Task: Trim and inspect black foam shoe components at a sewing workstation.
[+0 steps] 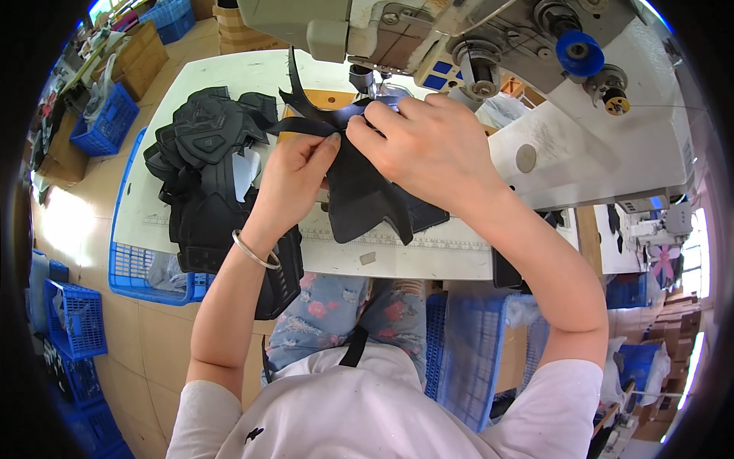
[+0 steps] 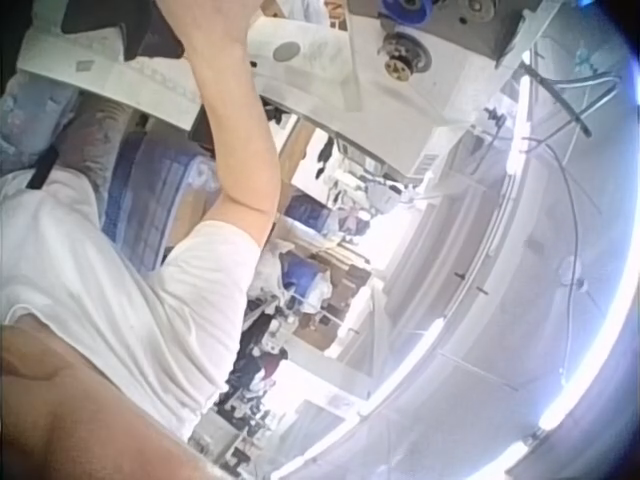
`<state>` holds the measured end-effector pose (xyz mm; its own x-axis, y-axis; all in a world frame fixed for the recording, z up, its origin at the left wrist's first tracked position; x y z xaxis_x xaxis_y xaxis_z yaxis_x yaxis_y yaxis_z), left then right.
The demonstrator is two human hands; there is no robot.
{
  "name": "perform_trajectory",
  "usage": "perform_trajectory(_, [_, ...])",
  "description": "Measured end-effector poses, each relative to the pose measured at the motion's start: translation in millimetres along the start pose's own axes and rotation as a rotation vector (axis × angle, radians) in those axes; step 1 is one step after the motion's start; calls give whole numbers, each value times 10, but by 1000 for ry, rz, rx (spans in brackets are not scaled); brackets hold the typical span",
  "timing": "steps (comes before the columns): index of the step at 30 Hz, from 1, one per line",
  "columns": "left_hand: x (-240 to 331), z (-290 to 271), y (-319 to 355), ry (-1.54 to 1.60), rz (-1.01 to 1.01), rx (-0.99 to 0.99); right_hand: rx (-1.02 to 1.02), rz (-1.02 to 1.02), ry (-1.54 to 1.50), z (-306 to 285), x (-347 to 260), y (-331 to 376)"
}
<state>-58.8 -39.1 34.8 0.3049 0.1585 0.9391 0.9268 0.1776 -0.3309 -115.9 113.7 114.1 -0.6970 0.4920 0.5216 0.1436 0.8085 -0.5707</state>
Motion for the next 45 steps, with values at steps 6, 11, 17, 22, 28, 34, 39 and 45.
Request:
perform_trajectory(6, [-117,-155,234,-82,96,36,-55,65,-111,-25,41,85])
perform_trajectory(11, [-112,-143,264,-36,-30,-14,-6,89,-183,-55,15,74])
perform_trajectory(17, [-116,-130,292,-25,56,41,-71,85,-173,-72,-28,38])
perform_trajectory(22, [-111,-119,302,-46,73,47,-63,81,-175,-17,-49,42])
perform_trajectory(28, [-10,-111,308,-91,137,36,-88,40,-82,-52,-97,-10])
perform_trajectory(34, [-51,-125,441,-106,162,96,-80,83,-107,-60,-95,23])
perform_trajectory(39, [-335,-248,771,25,134,259,-61,197,-195,-219,-56,53])
perform_trajectory(45, [-244,-359,943,106,65,260,-172,274,-506,-277,-241,69])
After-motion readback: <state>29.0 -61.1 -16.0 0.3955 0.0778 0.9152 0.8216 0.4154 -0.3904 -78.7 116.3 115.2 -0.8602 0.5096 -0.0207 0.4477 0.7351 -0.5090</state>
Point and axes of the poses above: each hand's wrist, its own y-axis away from the middle knuckle, its own z-axis out of the palm, x = y × z, the point moved 2 cm from there along -y, towards the middle knuckle, and after that the axes turned 11 degrees about z, right-handed, at the moved point
